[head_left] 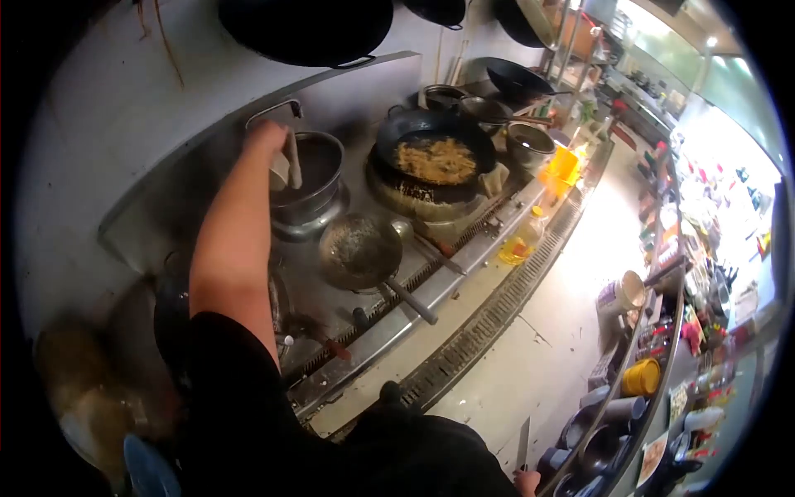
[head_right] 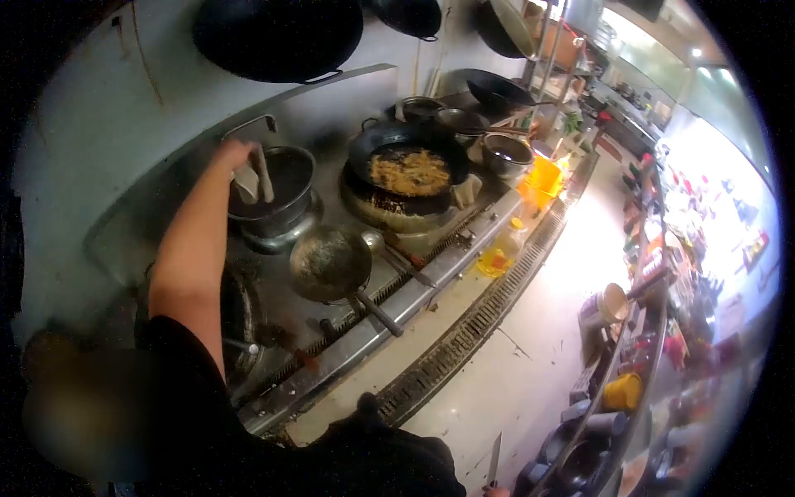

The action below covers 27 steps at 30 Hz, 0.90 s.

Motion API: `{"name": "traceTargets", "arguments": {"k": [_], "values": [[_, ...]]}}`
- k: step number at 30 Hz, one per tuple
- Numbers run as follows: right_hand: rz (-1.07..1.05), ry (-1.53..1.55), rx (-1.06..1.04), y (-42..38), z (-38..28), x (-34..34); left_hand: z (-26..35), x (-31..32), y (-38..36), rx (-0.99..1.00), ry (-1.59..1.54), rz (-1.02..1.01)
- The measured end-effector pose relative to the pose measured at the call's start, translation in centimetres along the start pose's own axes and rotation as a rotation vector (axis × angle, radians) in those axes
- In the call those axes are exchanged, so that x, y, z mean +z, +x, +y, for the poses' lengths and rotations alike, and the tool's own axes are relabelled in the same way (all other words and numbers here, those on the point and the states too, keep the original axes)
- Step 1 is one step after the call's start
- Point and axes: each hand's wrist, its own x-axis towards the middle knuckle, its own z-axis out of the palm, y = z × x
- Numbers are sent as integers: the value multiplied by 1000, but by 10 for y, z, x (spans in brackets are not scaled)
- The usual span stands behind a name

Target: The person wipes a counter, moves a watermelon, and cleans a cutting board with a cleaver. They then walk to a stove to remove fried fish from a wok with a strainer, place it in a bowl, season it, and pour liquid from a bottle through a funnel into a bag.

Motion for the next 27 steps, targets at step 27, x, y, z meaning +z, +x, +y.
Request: {"name": "traceTargets", "arguments": {"k": [27], "values": [[-97,-1083,-1106,246,-411,-159,51,311,-1018,-909,-225,-1139]]}}
